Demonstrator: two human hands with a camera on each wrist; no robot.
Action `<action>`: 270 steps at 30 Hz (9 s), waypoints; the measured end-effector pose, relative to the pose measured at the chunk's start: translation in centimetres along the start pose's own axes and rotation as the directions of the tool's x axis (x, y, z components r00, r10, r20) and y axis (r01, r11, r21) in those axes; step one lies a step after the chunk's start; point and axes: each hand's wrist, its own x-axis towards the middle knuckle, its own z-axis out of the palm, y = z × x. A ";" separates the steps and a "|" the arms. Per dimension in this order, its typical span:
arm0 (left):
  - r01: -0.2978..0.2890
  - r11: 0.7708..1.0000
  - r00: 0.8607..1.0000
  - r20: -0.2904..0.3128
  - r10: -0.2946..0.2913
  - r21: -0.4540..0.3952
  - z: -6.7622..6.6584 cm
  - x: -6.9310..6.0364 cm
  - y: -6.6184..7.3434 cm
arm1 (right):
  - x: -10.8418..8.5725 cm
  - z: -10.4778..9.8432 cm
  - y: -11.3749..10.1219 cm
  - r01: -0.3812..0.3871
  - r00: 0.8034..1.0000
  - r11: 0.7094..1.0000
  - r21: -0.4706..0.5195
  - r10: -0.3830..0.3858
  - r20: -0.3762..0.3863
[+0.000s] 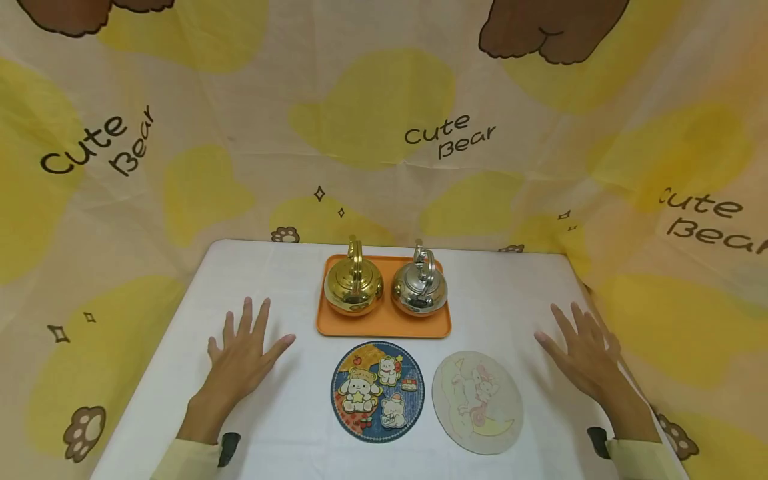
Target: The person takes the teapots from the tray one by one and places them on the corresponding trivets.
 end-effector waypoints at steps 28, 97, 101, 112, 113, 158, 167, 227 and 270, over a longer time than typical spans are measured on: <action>-0.068 0.998 0.998 0.003 0.068 -0.005 1.7 2.8 2.6 | -0.3 -0.6 -0.5 -0.009 1.000 1.000 0.004 0.009 0.028; -0.039 0.999 0.976 0.215 0.036 0.008 5.5 6.8 4.5 | -0.6 -0.4 -0.4 -0.012 0.999 1.000 0.000 0.012 0.033; -0.043 0.999 0.978 0.207 0.040 0.007 5.6 6.8 4.3 | -0.3 -0.4 -0.9 -0.009 0.999 1.000 0.023 0.009 0.036; -0.039 0.999 0.977 0.209 0.039 -0.008 5.7 6.7 4.2 | 1.0 -0.2 -3.1 0.046 0.999 0.997 0.065 -0.045 -0.027; -0.040 0.999 0.977 0.208 0.040 -0.007 5.8 6.7 4.1 | 1.1 -0.2 -3.4 0.049 0.998 0.996 0.070 -0.047 -0.029; -0.044 0.999 0.981 0.188 0.045 -0.012 6.1 6.8 4.1 | 3.4 1.2 -11.6 0.171 0.985 0.905 0.390 -0.143 -0.100; -0.048 0.999 0.981 0.186 0.048 -0.009 6.2 6.9 4.0 | 3.8 1.6 -13.1 0.194 0.981 0.890 0.412 -0.167 -0.103; -0.037 0.999 0.984 0.173 0.039 -0.012 6.2 6.5 4.2 | 7.3 3.5 -21.4 0.286 0.935 0.651 0.703 -0.351 -0.055; -0.034 0.999 0.985 0.169 0.034 -0.002 6.4 6.6 4.1 | 11.7 7.0 -26.5 0.165 0.919 0.495 0.853 -0.391 0.049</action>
